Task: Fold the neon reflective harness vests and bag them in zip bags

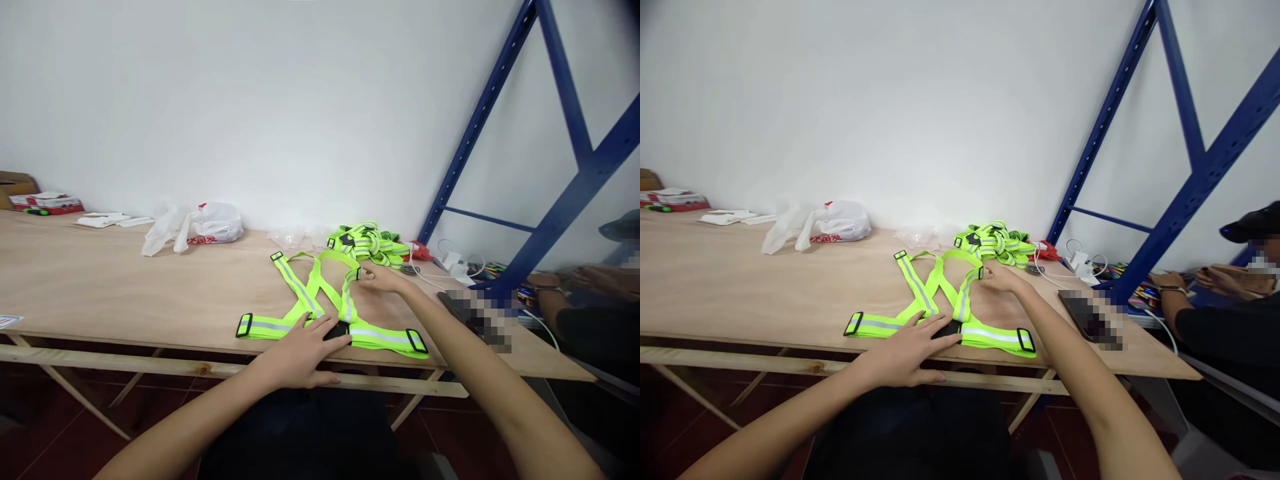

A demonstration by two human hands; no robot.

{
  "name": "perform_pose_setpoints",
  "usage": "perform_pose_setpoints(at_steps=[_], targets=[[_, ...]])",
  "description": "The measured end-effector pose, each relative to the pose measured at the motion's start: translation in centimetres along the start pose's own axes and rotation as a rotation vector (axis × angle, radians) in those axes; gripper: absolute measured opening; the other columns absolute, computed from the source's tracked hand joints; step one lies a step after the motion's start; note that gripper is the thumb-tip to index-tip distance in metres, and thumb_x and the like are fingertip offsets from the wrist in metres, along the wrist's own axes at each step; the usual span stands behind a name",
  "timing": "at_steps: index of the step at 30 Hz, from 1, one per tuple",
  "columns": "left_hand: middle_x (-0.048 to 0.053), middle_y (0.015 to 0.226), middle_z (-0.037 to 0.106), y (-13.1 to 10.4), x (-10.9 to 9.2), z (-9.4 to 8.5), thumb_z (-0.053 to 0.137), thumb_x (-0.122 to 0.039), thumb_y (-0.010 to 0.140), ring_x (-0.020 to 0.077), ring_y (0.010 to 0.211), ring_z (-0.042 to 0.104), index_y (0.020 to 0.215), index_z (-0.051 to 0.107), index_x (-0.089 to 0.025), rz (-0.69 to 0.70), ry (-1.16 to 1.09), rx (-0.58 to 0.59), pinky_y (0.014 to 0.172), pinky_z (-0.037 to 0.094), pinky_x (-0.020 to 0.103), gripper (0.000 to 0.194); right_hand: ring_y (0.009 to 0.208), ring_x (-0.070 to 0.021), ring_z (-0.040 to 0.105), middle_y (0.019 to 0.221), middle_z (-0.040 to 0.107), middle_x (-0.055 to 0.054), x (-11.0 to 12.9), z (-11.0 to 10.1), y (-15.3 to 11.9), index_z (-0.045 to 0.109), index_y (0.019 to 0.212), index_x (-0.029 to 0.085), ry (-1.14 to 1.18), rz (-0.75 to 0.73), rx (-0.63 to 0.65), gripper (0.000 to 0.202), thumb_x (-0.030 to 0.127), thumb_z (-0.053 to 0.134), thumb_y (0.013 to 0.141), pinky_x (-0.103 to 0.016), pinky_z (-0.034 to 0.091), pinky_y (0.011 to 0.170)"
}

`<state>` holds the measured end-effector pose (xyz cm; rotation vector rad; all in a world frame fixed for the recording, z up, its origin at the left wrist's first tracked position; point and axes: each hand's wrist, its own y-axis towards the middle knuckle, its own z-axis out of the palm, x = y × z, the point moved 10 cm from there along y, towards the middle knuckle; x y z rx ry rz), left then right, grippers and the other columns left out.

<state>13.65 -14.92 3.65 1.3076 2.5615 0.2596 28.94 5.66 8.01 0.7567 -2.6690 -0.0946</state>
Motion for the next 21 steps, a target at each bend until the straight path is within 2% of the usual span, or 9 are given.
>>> perform_pose_setpoints(at_steps=[2,6,9,16,19,21], targets=[[0.018,0.159,0.033,0.0,-0.2,-0.1,0.061,-0.055,0.090,0.0358,0.146,0.033,0.153,0.038,-0.027,0.003,0.004,0.006,0.116,0.028,0.057,0.072,0.108,-0.0261,0.065,0.129,0.068,-0.010,0.3,1.1,1.5,0.066,0.120,0.018,0.071,-0.030,0.009,0.044,0.020,0.064,0.076,-0.036,0.050,0.095],[0.018,0.159,0.033,0.0,-0.3,-0.1,0.059,-0.056,0.091,0.0358,0.145,0.035,0.152,0.039,-0.027,-0.007,0.005,-0.002,0.115,0.028,0.057,0.070,0.090,-0.0246,0.066,0.100,0.076,-0.008,-1.0,2.0,3.3,0.072,0.096,0.017,0.033,0.097,-0.005,0.024,0.030,0.065,0.076,-0.032,0.051,0.081],[0.017,0.159,0.034,0.0,-0.2,-0.2,0.058,-0.057,0.091,0.0363,0.145,0.035,0.152,0.039,-0.028,-0.004,-0.004,-0.020,0.115,0.029,0.057,0.070,0.080,-0.0219,0.065,0.088,0.076,-0.006,-1.2,2.2,4.2,0.073,0.087,0.016,0.005,0.127,0.002,0.023,0.035,0.066,0.075,-0.028,0.050,0.074],[0.019,0.157,0.036,0.1,-0.3,-0.1,0.063,-0.054,0.089,0.0356,0.145,0.034,0.152,0.039,-0.027,-0.004,0.018,0.003,0.114,0.031,0.056,0.073,0.072,-0.0194,0.062,0.082,0.074,-0.004,0.4,3.2,6.3,0.070,0.080,0.017,-0.027,0.102,0.012,0.025,0.041,0.070,0.073,-0.027,0.047,0.067],[0.021,0.156,0.037,0.1,-0.4,-0.2,0.061,-0.054,0.090,0.0351,0.146,0.033,0.152,0.039,-0.025,0.004,0.030,0.013,0.114,0.031,0.057,0.072,0.076,-0.0194,0.063,0.086,0.074,-0.004,0.8,3.6,7.1,0.070,0.082,0.016,-0.042,0.094,-0.004,0.022,0.038,0.067,0.076,-0.027,0.047,0.070],[0.020,0.155,0.039,0.1,-0.4,-0.3,0.059,-0.055,0.091,0.0351,0.145,0.034,0.151,0.040,-0.024,0.009,0.024,0.007,0.114,0.030,0.057,0.070,0.080,-0.0201,0.064,0.091,0.074,-0.006,0.8,3.1,7.8,0.069,0.086,0.016,-0.061,0.103,-0.027,0.019,0.032,0.067,0.076,-0.027,0.047,0.073]])
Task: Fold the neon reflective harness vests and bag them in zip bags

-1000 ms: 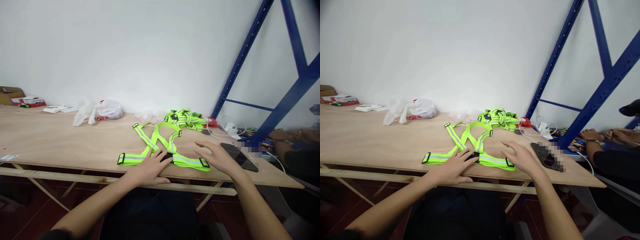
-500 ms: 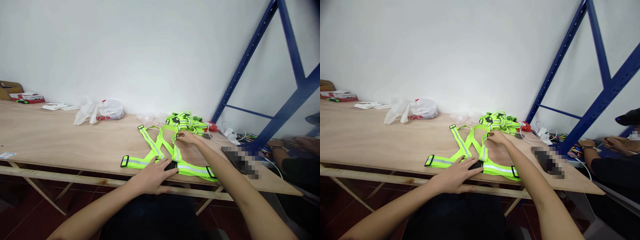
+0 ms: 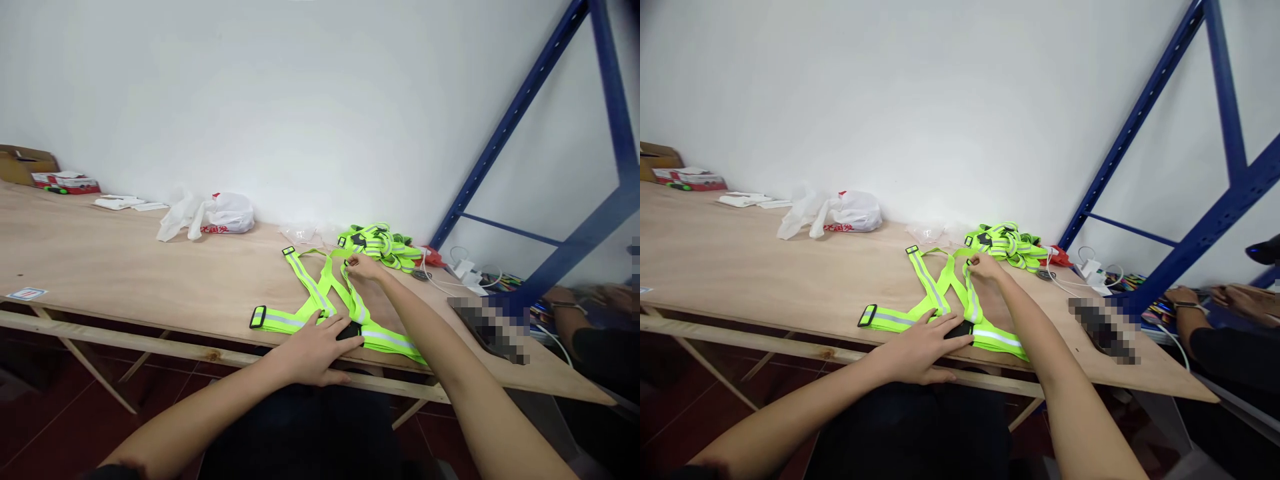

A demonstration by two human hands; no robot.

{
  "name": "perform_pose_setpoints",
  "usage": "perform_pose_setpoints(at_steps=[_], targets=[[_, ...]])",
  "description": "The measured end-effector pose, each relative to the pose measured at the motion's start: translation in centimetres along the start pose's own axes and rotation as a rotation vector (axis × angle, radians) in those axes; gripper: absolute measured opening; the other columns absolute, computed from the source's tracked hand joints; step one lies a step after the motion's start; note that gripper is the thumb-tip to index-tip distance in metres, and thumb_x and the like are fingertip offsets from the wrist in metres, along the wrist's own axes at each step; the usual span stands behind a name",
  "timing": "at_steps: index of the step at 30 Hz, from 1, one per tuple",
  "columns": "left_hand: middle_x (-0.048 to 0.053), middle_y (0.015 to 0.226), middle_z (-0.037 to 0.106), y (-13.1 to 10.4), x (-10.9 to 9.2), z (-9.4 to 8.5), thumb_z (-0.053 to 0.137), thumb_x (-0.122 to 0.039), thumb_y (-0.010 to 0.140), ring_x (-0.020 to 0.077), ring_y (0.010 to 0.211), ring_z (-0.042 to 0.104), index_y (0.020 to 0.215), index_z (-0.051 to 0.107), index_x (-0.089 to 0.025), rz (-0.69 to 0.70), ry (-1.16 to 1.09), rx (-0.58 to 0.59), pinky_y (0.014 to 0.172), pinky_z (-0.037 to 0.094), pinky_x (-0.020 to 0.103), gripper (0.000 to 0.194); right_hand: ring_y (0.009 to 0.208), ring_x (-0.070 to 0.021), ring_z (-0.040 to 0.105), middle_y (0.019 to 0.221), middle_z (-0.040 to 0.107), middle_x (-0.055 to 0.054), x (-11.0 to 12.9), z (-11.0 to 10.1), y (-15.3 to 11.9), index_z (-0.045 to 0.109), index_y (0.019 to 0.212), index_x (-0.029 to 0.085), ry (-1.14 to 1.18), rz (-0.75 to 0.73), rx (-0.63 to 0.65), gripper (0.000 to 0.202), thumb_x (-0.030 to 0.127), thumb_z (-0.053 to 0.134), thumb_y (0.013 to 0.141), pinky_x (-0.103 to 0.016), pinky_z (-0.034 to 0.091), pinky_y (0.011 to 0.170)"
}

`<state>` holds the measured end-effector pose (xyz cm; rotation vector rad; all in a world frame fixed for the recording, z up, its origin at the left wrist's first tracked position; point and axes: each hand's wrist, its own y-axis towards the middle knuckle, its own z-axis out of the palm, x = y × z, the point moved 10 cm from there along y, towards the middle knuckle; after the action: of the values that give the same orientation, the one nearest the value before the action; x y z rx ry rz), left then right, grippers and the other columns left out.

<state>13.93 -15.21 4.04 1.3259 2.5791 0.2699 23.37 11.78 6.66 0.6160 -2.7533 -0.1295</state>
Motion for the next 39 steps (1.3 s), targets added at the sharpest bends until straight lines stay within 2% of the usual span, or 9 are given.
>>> perform_pose_setpoints(at_steps=[5,9,12,15,22,25,33,37,39], targets=[[0.020,0.155,0.039,0.1,0.3,0.4,0.057,-0.057,0.091,0.0371,0.144,0.035,0.151,0.041,-0.024,-0.003,-0.020,-0.020,0.114,0.030,0.057,0.069,0.093,-0.0240,0.064,0.108,0.072,-0.012,0.4,-5.4,2.1,0.068,0.099,0.016,-0.066,0.017,-0.071,0.025,0.026,0.070,0.076,-0.030,0.046,0.080],[0.021,0.153,0.041,0.3,0.5,0.5,0.061,-0.054,0.089,0.0373,0.143,0.037,0.149,0.042,-0.024,-0.030,0.015,-0.020,0.113,0.032,0.056,0.070,0.093,-0.0222,0.063,0.109,0.072,-0.009,3.6,-10.6,3.0,0.067,0.104,0.018,-0.197,-0.072,-0.153,0.028,0.027,0.069,0.078,-0.028,0.045,0.077],[0.022,0.151,0.043,0.3,0.4,0.2,0.063,-0.051,0.088,0.0380,0.142,0.038,0.148,0.044,-0.022,-0.034,0.031,-0.022,0.114,0.031,0.056,0.070,0.092,-0.0217,0.063,0.110,0.072,-0.008,5.7,-11.5,3.1,0.067,0.107,0.019,-0.244,-0.121,-0.187,0.029,0.027,0.067,0.080,-0.028,0.044,0.074],[0.020,0.149,0.045,0.3,0.2,-0.1,0.063,-0.051,0.087,0.0374,0.141,0.039,0.146,0.046,-0.022,-0.023,0.012,-0.026,0.114,0.031,0.056,0.068,0.098,-0.0232,0.063,0.115,0.070,-0.009,6.1,-9.6,3.3,0.066,0.113,0.018,-0.232,-0.132,-0.198,0.031,0.024,0.066,0.082,-0.029,0.044,0.079],[0.017,0.150,0.046,0.3,-0.2,-0.2,0.063,-0.048,0.086,0.0354,0.139,0.042,0.145,0.047,-0.024,0.015,-0.016,-0.017,0.114,0.033,0.054,0.066,0.099,-0.0223,0.065,0.112,0.072,-0.009,3.8,0.0,4.0,0.069,0.107,0.017,-0.100,-0.059,-0.139,0.025,0.015,0.065,0.083,-0.028,0.047,0.082],[0.017,0.151,0.045,0.3,-0.3,-0.2,0.063,-0.047,0.085,0.0356,0.140,0.041,0.145,0.047,-0.024,0.022,-0.020,-0.012,0.114,0.033,0.054,0.066,0.100,-0.0206,0.066,0.113,0.073,-0.007,3.5,3.0,4.0,0.071,0.107,0.018,-0.052,-0.060,-0.097,0.025,0.013,0.063,0.084,-0.026,0.047,0.085],[0.018,0.157,0.037,0.2,0.0,0.2,0.065,-0.047,0.086,0.0367,0.145,0.033,0.149,0.042,-0.024,0.010,-0.041,0.038,0.114,0.033,0.055,0.071,0.113,-0.0265,0.063,0.126,0.070,-0.013,3.2,6.3,3.6,0.071,0.120,0.017,-0.014,0.039,0.036,0.036,0.037,0.053,0.095,-0.031,0.045,0.096],[0.018,0.160,0.031,0.2,-0.1,0.4,0.064,-0.053,0.086,0.0387,0.147,0.029,0.152,0.037,-0.026,0.003,-0.074,0.067,0.116,0.024,0.062,0.076,0.135,-0.0312,0.048,0.150,0.051,-0.013,3.4,7.6,2.7,0.054,0.142,0.021,-0.019,0.109,0.074,0.056,0.053,0.037,0.099,-0.043,0.037,0.107],[0.018,0.160,0.031,0.1,-0.1,-0.6,0.064,-0.056,0.086,0.0373,0.147,0.030,0.152,0.039,-0.025,0.009,-0.090,0.067,0.116,0.025,0.060,0.077,0.144,-0.0335,0.035,0.158,0.038,-0.015,3.4,8.2,2.3,0.042,0.150,0.019,-0.029,0.145,0.077,0.068,0.060,0.036,0.097,-0.050,0.030,0.112]])
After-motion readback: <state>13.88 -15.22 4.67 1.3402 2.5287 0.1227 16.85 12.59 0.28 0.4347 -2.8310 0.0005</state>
